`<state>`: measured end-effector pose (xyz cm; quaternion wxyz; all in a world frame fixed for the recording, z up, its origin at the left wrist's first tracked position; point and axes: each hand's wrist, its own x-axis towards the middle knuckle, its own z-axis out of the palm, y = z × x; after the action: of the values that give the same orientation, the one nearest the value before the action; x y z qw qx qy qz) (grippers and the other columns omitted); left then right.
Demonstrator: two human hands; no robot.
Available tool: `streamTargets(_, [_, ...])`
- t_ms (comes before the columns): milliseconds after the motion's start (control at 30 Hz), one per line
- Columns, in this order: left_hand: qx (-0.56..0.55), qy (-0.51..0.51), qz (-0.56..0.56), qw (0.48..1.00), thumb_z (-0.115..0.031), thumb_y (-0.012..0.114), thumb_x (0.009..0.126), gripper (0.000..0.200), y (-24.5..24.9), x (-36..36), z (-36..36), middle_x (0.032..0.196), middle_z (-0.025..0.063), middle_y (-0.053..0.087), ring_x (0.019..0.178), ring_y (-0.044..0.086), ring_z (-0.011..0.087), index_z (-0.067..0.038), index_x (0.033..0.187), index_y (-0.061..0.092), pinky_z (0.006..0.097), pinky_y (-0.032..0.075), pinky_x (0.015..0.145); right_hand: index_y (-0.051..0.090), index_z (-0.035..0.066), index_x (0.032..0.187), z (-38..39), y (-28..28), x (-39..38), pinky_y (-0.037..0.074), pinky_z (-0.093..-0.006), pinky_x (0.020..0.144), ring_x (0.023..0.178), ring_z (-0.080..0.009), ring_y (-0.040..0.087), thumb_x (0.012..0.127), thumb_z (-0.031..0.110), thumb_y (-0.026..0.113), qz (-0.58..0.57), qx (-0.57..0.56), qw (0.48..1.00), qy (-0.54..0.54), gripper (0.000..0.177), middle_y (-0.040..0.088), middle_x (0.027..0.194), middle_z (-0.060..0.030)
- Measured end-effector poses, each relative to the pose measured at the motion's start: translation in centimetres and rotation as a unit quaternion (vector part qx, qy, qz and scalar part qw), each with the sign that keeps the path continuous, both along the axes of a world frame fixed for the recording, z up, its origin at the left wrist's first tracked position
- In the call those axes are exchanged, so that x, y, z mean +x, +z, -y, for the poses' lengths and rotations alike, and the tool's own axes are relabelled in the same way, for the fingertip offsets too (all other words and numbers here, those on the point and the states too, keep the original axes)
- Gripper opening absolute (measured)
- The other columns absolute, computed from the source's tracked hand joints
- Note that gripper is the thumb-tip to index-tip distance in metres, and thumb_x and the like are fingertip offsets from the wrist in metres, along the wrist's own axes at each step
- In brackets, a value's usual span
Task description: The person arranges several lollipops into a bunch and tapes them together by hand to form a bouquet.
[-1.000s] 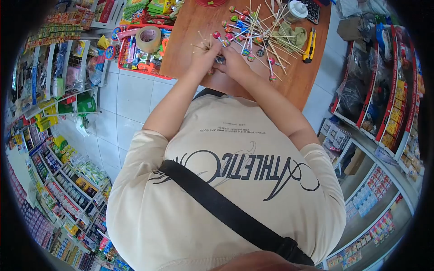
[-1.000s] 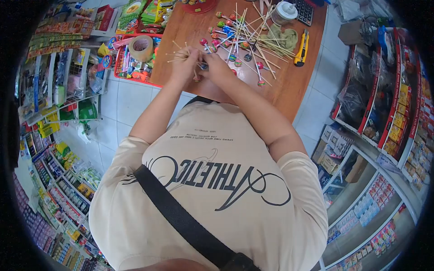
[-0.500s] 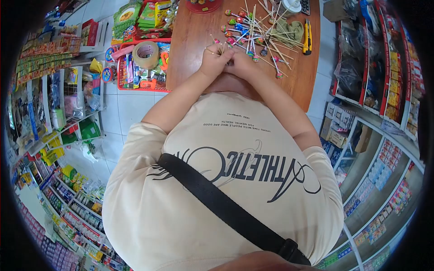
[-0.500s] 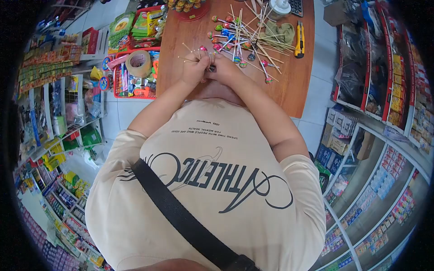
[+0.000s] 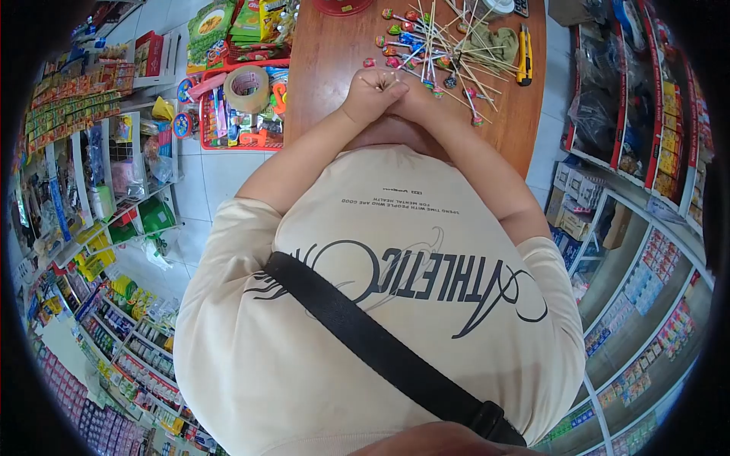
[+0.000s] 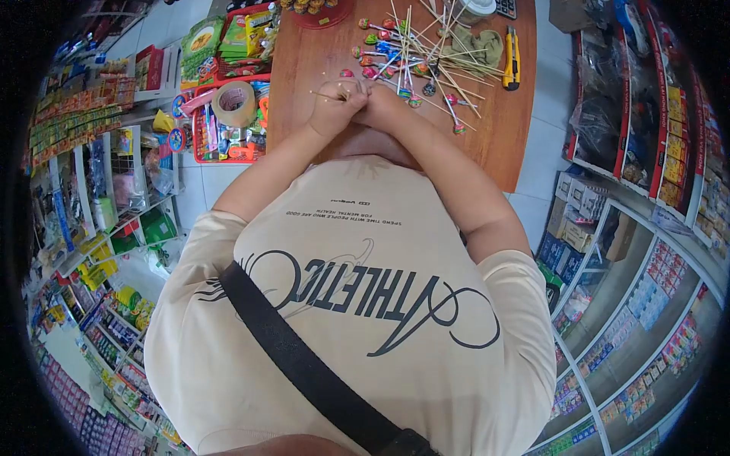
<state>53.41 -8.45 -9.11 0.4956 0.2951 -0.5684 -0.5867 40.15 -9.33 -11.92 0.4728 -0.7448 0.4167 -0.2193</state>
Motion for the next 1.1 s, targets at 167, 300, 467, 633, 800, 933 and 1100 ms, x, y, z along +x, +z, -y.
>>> streamTargets(167, [-0.036, -0.019, -0.005, 0.999, -0.013, 0.067, 0.078, 0.031, -1.0, 0.5, 0.4, 0.06, -0.0006, 0.043, 0.057, 0.039, 0.0093, -0.004, 0.058, 0.045, 0.0256, 0.036, 0.053, 0.057, 0.005, 0.102, 0.0, -1.4, 0.1, 0.046, -0.0367, 0.081, 0.092, -0.032, 0.058, 0.064, 0.02, 0.072, 0.024, -0.057, 0.998, -0.018, 0.043, 0.058, 0.102, -0.0162])
streamTargets(300, [-0.063, -0.001, -0.006, 0.998, -0.013, 0.068, 0.076, 0.027, -0.6, 0.7, 0.6, 0.062, 0.0027, 0.047, 0.06, 0.044, 0.0141, -0.003, 0.06, 0.048, 0.0285, 0.039, 0.059, 0.057, 0.005, 0.104, 0.0, -1.0, 0.6, 0.047, -0.037, 0.079, 0.089, -0.0321, 0.058, 0.065, 0.02, 0.072, -0.049, -0.068, 0.996, -0.028, 0.044, 0.059, 0.101, -0.0161])
streamTargets(467, [-0.146, 0.01, 0.158, 0.977, -0.017, 0.066, 0.077, 0.025, 0.8, 1.9, 0.6, 0.074, 0.0055, 0.05, 0.074, 0.05, 0.0189, -0.004, 0.065, 0.049, 0.0324, 0.042, 0.071, 0.061, 0.008, 0.1, 0.4, 1.0, 0.8, 0.049, -0.0359, 0.07, 0.076, -0.0304, 0.061, 0.067, 0.021, 0.07, -0.038, 0.047, 0.998, 0.01, 0.036, 0.063, 0.085, -0.013])
streamTargets(633, [-0.082, -0.142, 0.249, 0.955, -0.016, 0.071, 0.072, 0.018, 4.2, 4.5, 1.6, 0.079, 0.0045, 0.053, 0.076, 0.05, 0.0169, -0.004, 0.076, 0.057, 0.0295, 0.04, 0.067, 0.063, 0.008, 0.099, 0.3, 1.8, 0.5, 0.049, -0.0332, 0.069, 0.076, -0.0233, 0.062, 0.072, 0.018, 0.068, -0.008, 0.095, 0.995, 0.022, 0.03, 0.064, 0.086, -0.0116])
streamTargets(800, [-0.035, -0.24, 0.285, 0.927, -0.008, 0.07, 0.073, 0.024, 8.5, 5.7, 2.3, 0.086, 0.0056, 0.056, 0.08, 0.054, 0.0161, -0.004, 0.093, 0.059, 0.0283, 0.044, 0.069, 0.062, 0.007, 0.102, 0.0, 2.6, 0.8, 0.048, -0.0319, 0.072, 0.081, -0.0203, 0.061, 0.074, 0.014, 0.068, 0.102, 0.064, 0.993, 0.019, 0.03, 0.064, 0.09, -0.0107])
streamTargets(933, [0.004, -0.289, 0.278, 0.916, -0.007, 0.07, 0.072, 0.031, 8.6, 5.6, 2.6, 0.089, 0.0069, 0.06, 0.078, 0.054, 0.0154, -0.003, 0.101, 0.059, 0.0281, 0.045, 0.069, 0.062, 0.008, 0.102, -0.5, 4.2, 1.2, 0.048, -0.0339, 0.073, 0.08, -0.0259, 0.061, 0.073, 0.022, 0.069, 0.248, 0.191, 0.95, 0.002, 0.033, 0.063, 0.089, -0.013])
streamTargets(1100, [-0.004, -0.325, 0.311, 0.893, -0.007, 0.068, 0.074, 0.02, 8.3, 6.0, 3.7, 0.088, 0.008, 0.06, 0.077, 0.057, 0.0166, 0.0, 0.092, 0.062, 0.0294, 0.046, 0.069, 0.064, 0.009, 0.098, 1.7, 2.5, 1.1, 0.046, -0.0371, 0.076, 0.085, -0.03, 0.06, 0.074, 0.026, 0.067, -0.111, 0.006, 0.985, 0.135, 0.03, 0.062, 0.093, -0.0148])
